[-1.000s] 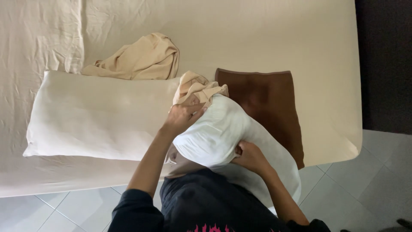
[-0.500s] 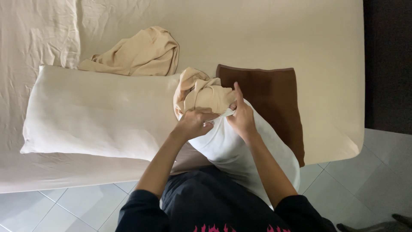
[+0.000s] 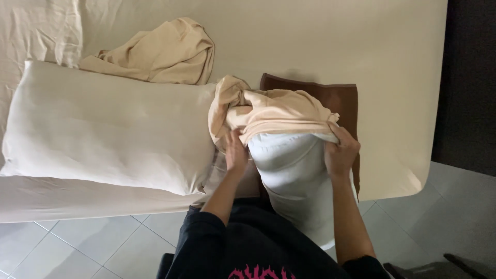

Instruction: The person picks up a long cylindrical pillow and a beige pillowcase. They insert the pillow into the case, smoothing the fabric along the length, and then tie the drawstring at the end to secure it.

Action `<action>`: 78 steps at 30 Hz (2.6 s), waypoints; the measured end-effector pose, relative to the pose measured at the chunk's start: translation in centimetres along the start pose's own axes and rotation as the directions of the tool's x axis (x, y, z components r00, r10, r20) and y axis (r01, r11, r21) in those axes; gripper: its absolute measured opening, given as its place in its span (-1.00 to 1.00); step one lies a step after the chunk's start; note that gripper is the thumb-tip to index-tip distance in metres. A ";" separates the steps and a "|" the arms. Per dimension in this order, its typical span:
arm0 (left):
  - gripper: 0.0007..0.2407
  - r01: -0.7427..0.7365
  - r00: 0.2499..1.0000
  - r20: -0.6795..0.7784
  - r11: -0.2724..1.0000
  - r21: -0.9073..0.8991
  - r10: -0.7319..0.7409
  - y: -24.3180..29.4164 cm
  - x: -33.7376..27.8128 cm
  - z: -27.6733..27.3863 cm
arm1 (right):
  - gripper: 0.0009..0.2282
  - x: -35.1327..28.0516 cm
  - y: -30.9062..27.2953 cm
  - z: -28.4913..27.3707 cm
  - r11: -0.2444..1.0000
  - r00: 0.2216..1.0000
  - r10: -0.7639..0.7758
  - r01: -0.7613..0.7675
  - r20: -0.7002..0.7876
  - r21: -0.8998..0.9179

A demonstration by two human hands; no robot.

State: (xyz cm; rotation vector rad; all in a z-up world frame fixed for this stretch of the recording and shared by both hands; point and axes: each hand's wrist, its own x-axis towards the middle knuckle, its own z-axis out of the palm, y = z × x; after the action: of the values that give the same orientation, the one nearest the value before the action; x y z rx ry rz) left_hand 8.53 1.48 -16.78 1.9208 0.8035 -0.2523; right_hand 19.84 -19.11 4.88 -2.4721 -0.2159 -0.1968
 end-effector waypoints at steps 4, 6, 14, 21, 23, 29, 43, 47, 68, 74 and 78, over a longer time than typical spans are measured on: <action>-0.69 -0.212 0.974 -0.035 0.951 0.225 0.225 5.4 -6.7 -2.6 | -0.80 0.4 4.1 6.0 0.999 0.993 0.032 -0.034 -0.117 -0.016; -0.70 -0.439 0.862 -0.262 0.897 0.040 0.434 4.5 -6.2 -4.4 | -0.67 0.5 4.8 7.8 0.989 0.989 0.147 -0.147 0.031 0.028; -0.82 -0.502 0.864 -0.107 0.839 -0.208 0.491 4.5 -6.6 -2.5 | 0.21 -5.0 0.6 6.2 0.935 0.833 0.348 -0.272 0.430 -0.230; -0.50 -0.139 0.988 -0.060 0.990 0.040 0.141 0.8 -9.5 -1.2 | 0.06 -7.5 1.2 10.8 0.978 0.894 0.209 -0.188 0.395 -0.091; -0.28 0.177 0.981 0.069 0.981 0.081 -0.183 6.1 -8.7 -4.0 | -0.21 -6.5 3.3 5.9 0.948 0.894 0.286 -0.317 0.345 0.036; 0.10 0.450 0.893 0.076 0.873 -0.191 -0.444 5.3 -4.5 -0.3 | -0.47 -12.6 11.7 2.3 0.727 0.647 0.671 -0.670 0.362 -0.151; -0.04 -0.097 0.950 -0.300 0.995 -0.006 0.090 4.9 -6.7 -2.8 | -0.81 -0.6 7.7 7.4 0.937 0.776 -0.044 -0.186 0.629 0.295; -0.12 -0.125 0.903 -0.403 0.988 0.090 0.151 6.3 -6.1 -2.2 | -0.65 2.5 3.9 13.1 0.914 0.761 -0.371 0.198 0.533 0.354; -0.76 -0.461 0.847 -0.170 0.855 0.237 0.503 3.9 -12.4 2.1 | 0.06 -7.2 5.3 8.1 0.920 0.855 0.384 -0.323 0.349 -0.220; -0.74 -0.428 0.867 -0.254 0.902 0.064 0.429 -1.7 -10.6 4.9 | -0.12 -6.6 7.0 5.6 0.868 0.766 0.489 -0.474 0.417 -0.149; -0.87 -0.043 0.837 -0.548 0.998 -0.045 0.012 -7.7 -6.9 2.7 | -0.15 -8.9 8.4 2.8 0.604 0.385 0.765 -0.708 0.517 -0.366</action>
State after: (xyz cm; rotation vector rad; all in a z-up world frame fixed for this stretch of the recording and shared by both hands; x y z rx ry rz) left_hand -1.12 -1.61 -20.16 1.9698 1.1398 0.3610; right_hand 13.13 -24.92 -4.04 -2.3548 0.6729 1.0713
